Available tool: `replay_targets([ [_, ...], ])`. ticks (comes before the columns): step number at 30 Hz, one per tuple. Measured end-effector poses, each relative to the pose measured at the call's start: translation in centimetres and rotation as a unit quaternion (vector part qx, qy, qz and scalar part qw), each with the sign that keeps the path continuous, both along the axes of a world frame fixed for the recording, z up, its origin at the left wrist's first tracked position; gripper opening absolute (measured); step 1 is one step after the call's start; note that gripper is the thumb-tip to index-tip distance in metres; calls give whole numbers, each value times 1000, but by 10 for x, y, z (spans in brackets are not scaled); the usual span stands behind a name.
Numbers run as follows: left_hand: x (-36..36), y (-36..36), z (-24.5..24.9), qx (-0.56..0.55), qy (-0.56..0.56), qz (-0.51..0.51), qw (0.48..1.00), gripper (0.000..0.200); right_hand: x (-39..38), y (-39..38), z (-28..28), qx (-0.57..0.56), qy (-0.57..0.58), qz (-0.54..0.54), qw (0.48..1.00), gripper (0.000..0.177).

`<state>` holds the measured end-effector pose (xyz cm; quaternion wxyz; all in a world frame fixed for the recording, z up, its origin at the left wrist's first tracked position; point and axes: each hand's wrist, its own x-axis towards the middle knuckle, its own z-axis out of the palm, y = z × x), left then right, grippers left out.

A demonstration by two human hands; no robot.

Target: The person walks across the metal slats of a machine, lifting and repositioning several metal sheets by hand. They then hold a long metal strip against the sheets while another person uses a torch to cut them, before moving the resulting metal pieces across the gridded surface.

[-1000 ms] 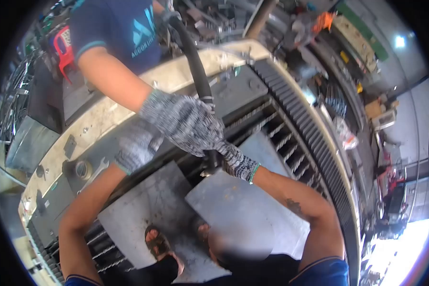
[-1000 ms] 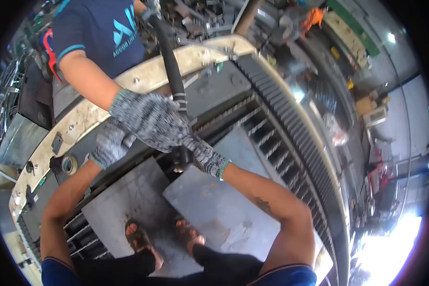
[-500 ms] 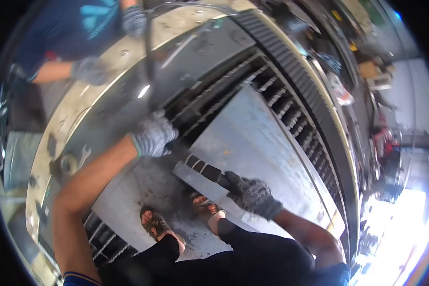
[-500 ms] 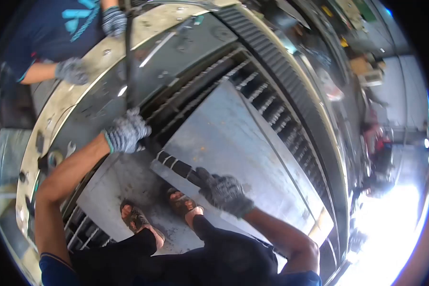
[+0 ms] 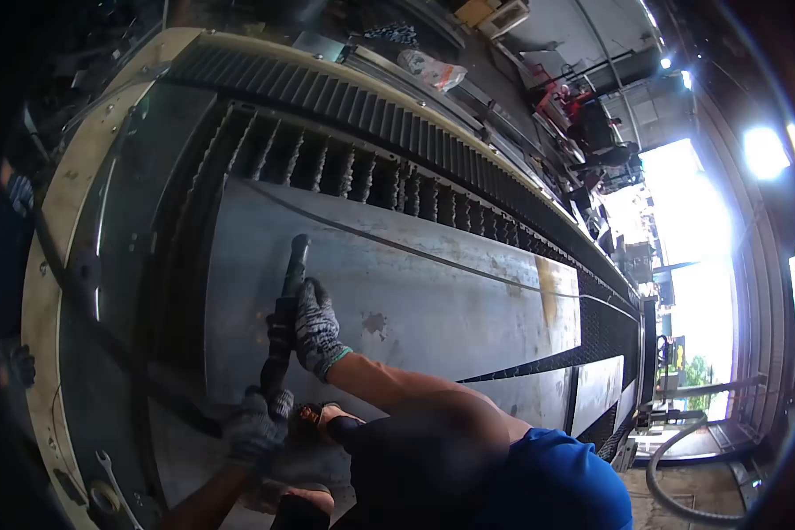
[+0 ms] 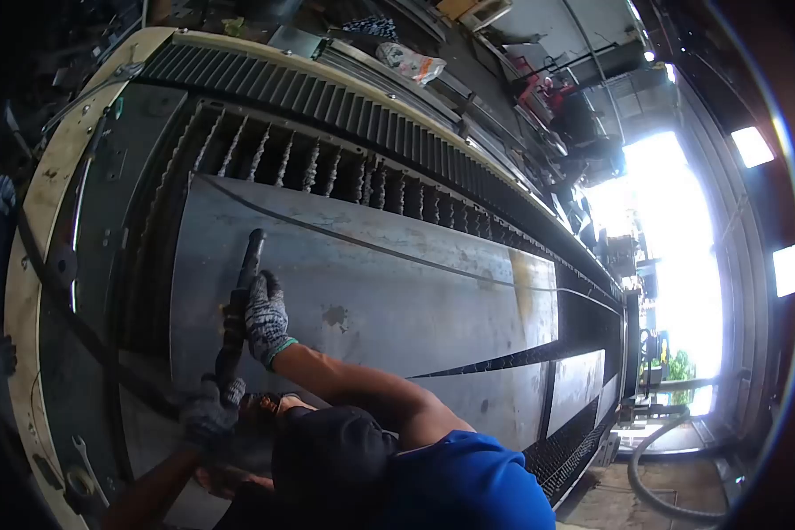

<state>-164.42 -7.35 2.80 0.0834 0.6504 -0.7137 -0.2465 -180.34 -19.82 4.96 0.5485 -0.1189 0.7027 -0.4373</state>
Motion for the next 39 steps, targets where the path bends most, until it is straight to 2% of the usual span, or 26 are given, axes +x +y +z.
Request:
replay_targets([
  [1,-6,-11,9,83,14,2,996,42,5,-5,22,-7,-47,-14,999,55],
  [2,-13,-30,22,170,24,9,985,42,3,-5,2,-47,76,28,996,53],
  [3,-15,-34,27,154,48,-9,987,40,5,-3,-38,-88,184,75,976,50],
  [4,-19,-35,28,141,69,-17,988,39,-10,-5,-85,-103,146,102,979,51],
  [6,-22,-30,12,108,80,-79,988,41,0,-7,-60,-63,96,118,986,65],
  [7,-24,-32,6,159,74,-67,982,42,5,-10,-46,-43,72,126,988,75],
  [8,-21,-37,2,206,77,-70,973,43,4,-9,-47,-40,76,118,989,77],
  [10,4,-62,6,256,99,-156,949,50,0,-15,-52,-36,83,124,988,78],
  [11,27,-71,-2,191,-8,-221,956,55,-1,-16,-55,-60,89,111,988,76],
  [12,51,-84,-7,127,-118,-286,942,60,-7,-21,-57,-80,92,95,988,75],
  [13,71,-104,5,193,-208,-298,911,68,-16,-28,-60,-75,91,99,988,75],
  [15,129,-118,-25,106,-188,-297,930,66,-31,-45,-71,-96,9,97,991,64],
  [16,144,-123,-22,120,-175,-287,934,64,-30,-51,-68,-105,-8,74,992,54],
  [18,158,-121,-12,135,-164,-271,939,62,-24,-64,-70,-106,-37,59,992,54],
  [21,160,-113,14,125,-227,-245,934,56,-11,-80,-80,-130,-88,46,987,54],
  [23,158,-117,48,188,-242,-236,922,54,0,-91,-80,-103,-65,93,988,88],
  [24,167,-109,53,103,-213,-219,947,52,7,-96,-78,-120,-81,86,986,86],
  [25,173,-104,57,107,-214,-217,947,52,15,-98,-76,-117,-83,88,986,86],
  [27,182,-99,65,81,-222,-191,953,49,31,-104,-69,-149,-96,65,982,71],
  [28,183,-96,69,70,-234,-190,951,46,34,-106,-70,-154,-88,99,979,81],
  [31,181,-88,81,101,-222,-188,951,46,48,-103,-69,-163,-106,113,974,80],
  [35,189,-68,65,79,-220,-161,959,47,59,-98,-83,-174,-97,102,975,82],
  [39,192,-66,64,119,-237,-160,951,47,62,-96,-109,-212,-44,101,971,87],
])
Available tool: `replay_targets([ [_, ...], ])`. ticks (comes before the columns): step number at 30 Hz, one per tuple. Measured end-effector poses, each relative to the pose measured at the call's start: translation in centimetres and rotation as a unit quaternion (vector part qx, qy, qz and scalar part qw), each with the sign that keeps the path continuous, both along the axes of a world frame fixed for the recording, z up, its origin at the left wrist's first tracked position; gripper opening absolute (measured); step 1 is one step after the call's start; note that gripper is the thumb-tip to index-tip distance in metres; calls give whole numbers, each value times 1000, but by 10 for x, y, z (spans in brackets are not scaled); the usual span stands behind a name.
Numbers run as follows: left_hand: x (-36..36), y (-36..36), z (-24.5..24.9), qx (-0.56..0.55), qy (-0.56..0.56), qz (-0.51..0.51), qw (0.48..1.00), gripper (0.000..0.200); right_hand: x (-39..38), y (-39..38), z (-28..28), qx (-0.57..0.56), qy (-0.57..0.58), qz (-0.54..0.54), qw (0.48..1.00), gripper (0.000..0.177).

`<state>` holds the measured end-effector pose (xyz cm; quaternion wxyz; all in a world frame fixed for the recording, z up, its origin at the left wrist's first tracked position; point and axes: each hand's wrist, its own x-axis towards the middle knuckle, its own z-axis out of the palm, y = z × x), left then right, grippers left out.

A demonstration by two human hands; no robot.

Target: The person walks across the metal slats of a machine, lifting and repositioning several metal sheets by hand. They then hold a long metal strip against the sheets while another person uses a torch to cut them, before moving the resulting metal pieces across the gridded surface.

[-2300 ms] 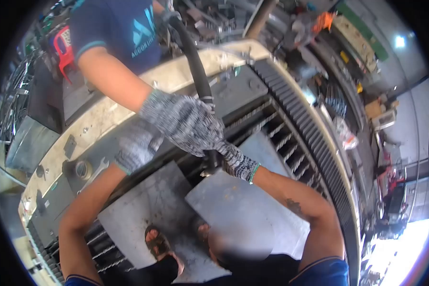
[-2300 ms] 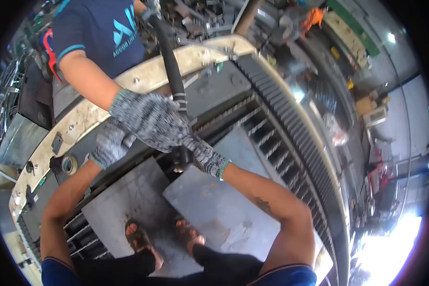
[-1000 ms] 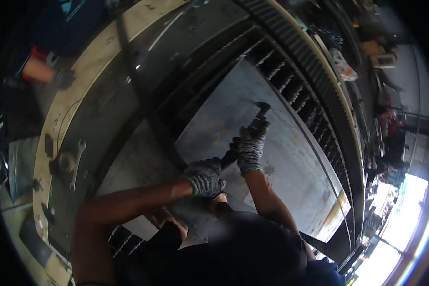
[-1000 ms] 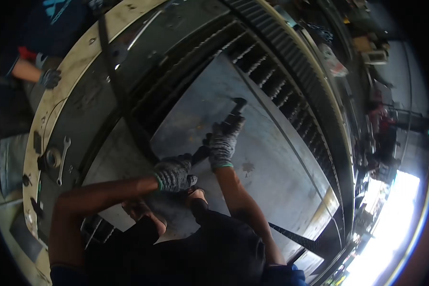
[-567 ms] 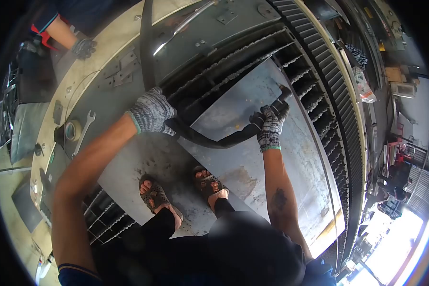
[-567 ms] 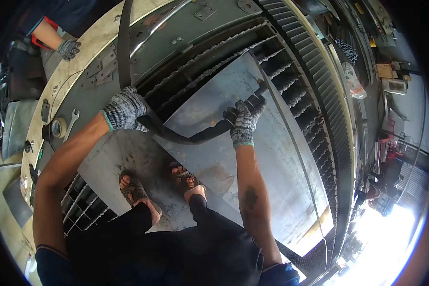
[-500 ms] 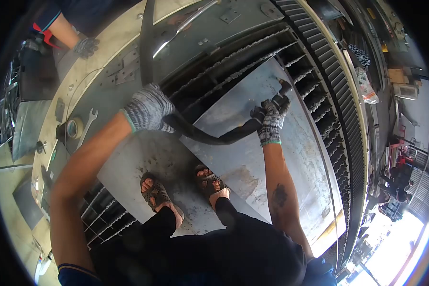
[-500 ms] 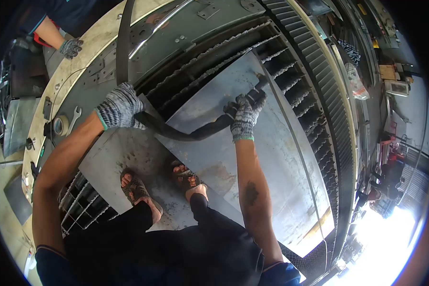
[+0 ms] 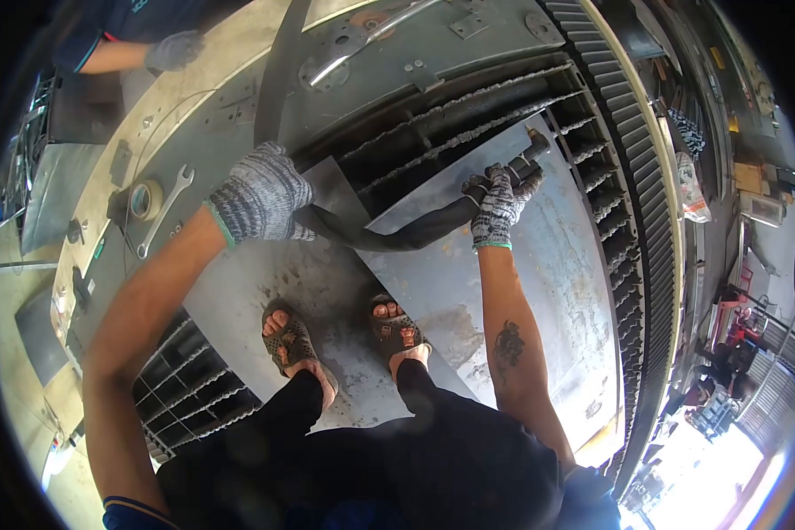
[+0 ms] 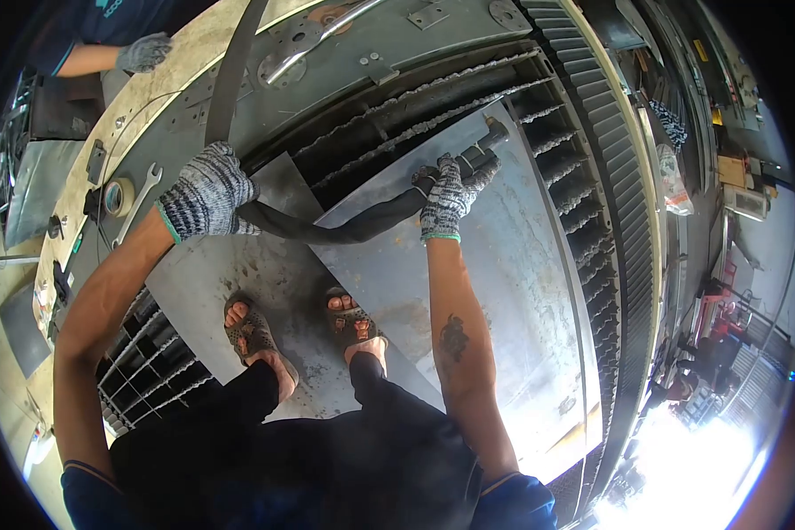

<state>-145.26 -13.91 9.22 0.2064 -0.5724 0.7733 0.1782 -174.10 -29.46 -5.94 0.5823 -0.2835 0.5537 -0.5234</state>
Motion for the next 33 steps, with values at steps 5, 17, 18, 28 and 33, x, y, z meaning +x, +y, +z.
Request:
replay_targets([
  [5,0,2,-6,7,-11,0,1000,47,2,-5,-37,-72,65,-31,995,89],
  [17,-2,-1,-7,41,-25,27,998,50,11,1,-8,-22,48,-6,999,88],
  [18,-2,0,-8,34,-18,28,999,50,10,-1,-14,-21,49,-6,999,88],
  [28,2,3,-11,38,-7,28,999,51,13,-6,-32,-58,114,-44,991,85],
  [33,5,6,-14,35,-11,33,999,52,15,-7,-38,-83,134,-51,986,84],
])
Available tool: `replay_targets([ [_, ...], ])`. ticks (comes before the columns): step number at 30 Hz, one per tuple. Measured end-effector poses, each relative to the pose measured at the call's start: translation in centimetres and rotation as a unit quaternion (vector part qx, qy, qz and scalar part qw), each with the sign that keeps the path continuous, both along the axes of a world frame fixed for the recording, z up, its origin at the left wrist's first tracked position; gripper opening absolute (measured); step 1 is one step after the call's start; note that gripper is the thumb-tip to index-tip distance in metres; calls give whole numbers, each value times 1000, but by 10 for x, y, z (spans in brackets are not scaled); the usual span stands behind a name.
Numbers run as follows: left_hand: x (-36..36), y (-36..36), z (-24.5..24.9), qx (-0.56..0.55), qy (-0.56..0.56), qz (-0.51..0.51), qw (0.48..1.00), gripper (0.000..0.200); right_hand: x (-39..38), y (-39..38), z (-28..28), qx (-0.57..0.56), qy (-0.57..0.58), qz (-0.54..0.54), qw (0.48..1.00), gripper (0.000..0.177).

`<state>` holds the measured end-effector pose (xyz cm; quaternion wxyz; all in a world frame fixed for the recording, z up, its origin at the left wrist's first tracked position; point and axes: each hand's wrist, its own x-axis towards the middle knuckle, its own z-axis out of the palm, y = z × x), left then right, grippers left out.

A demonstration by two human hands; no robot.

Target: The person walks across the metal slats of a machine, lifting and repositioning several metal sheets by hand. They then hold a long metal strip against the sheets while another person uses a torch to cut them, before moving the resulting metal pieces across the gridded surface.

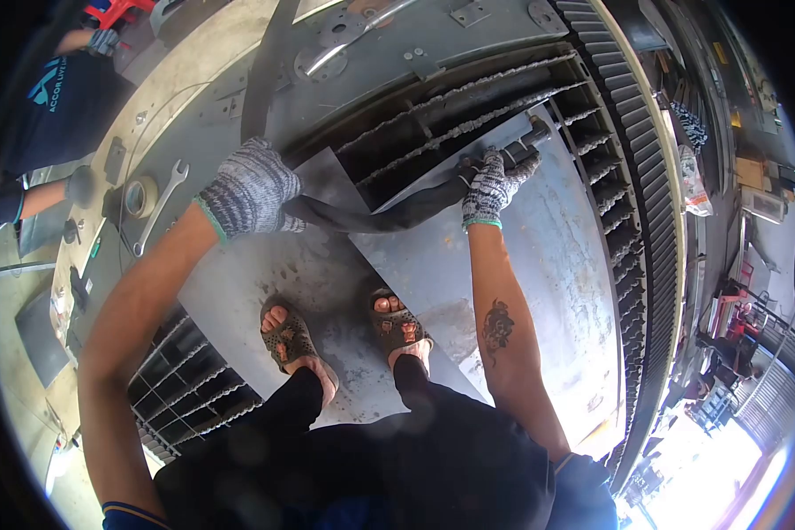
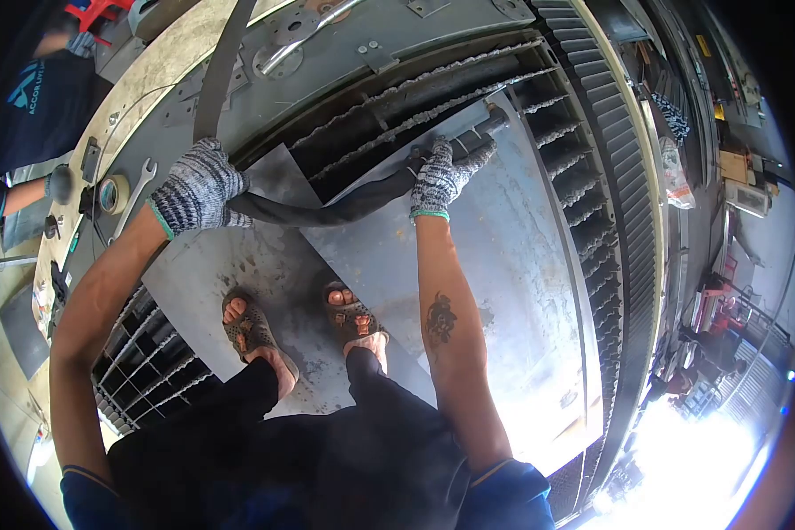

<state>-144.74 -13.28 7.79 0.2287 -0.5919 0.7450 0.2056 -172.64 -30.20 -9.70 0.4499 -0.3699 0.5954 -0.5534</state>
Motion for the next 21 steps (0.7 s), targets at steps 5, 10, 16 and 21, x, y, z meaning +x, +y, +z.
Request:
replay_targets([
  [5,1,-3,-1,16,-13,-3,1000,53,6,8,25,42,-78,23,996,85],
  [10,0,-7,3,36,-25,-6,999,52,9,7,29,35,-121,52,991,86],
  [16,-2,-7,8,29,-28,-13,999,51,9,7,29,24,-126,60,990,84],
  [21,-3,-8,8,35,-46,-24,998,49,13,13,41,43,-102,28,993,83],
])
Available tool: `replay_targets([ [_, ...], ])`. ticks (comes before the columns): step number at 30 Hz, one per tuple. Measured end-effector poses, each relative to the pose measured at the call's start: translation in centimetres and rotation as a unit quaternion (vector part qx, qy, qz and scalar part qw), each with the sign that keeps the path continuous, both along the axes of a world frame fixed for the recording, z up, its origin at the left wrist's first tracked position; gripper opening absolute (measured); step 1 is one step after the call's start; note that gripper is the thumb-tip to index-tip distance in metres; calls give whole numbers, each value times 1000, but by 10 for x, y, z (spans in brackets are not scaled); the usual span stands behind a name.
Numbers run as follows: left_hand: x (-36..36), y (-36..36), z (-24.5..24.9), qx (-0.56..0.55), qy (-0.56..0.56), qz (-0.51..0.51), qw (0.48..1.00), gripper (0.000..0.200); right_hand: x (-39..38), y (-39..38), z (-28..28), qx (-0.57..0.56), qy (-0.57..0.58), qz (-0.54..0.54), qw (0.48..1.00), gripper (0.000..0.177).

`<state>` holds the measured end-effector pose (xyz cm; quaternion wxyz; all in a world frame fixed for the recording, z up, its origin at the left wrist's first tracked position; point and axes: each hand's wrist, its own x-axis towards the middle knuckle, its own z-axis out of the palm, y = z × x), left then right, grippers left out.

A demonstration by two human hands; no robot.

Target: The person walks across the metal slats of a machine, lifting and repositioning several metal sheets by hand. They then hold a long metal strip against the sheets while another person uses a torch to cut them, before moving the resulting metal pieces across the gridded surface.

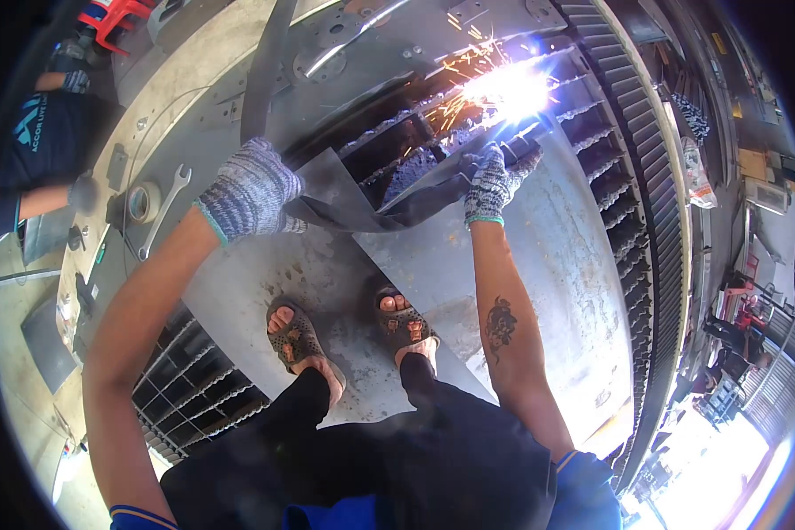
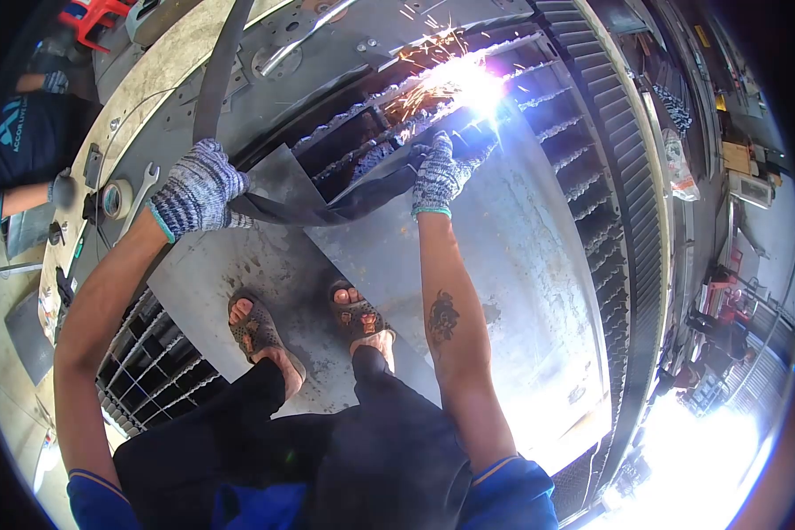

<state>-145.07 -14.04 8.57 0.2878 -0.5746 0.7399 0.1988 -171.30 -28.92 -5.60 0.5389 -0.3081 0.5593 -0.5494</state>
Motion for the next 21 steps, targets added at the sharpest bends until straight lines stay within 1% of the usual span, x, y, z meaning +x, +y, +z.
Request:
replay_targets([
  [2,0,-1,0,8,1,-3,1000,49,-3,-3,-12,10,-44,16,999,81],
  [3,0,-2,0,16,1,-6,1000,48,-1,-4,-15,-29,-20,-6,999,81],
  [4,0,-1,-2,15,1,-7,1000,48,-4,-3,-17,-30,-20,-7,999,81],
  [6,2,0,-3,-6,2,-5,1000,47,-12,0,-11,87,-79,9,993,81],
  [7,3,0,-2,-9,2,-9,1000,47,-24,-4,-45,-13,48,6,999,82],
  [8,4,4,0,-24,19,-9,999,47,-28,4,-45,-6,51,4,999,80],
  [10,10,7,6,-50,34,-10,998,47,-29,19,-34,66,-39,-35,996,77],
  [11,14,10,9,-54,55,-1,997,48,-35,29,-25,60,-40,-36,997,77],
  [12,19,14,11,-55,75,6,996,49,-43,43,-15,72,-108,11,991,71],
  [13,23,18,13,-97,84,6,992,48,-47,51,-6,82,-176,58,979,64],
  [14,25,17,18,-102,82,1,991,48,-54,53,3,76,-178,56,979,64],
  [16,28,15,29,-74,62,13,995,49,-72,48,22,148,-188,137,961,65],
  [17,31,18,28,-105,84,10,991,49,-77,46,29,163,-219,117,955,58],
  [18,30,17,28,-109,88,2,990,49,-94,36,19,157,-216,111,957,58],
  [20,31,14,33,-70,70,3,995,50,-126,13,-15,287,-298,55,909,48],
  [21,33,16,35,-93,70,-6,993,49,-122,9,-3,194,-119,-32,973,38],
])
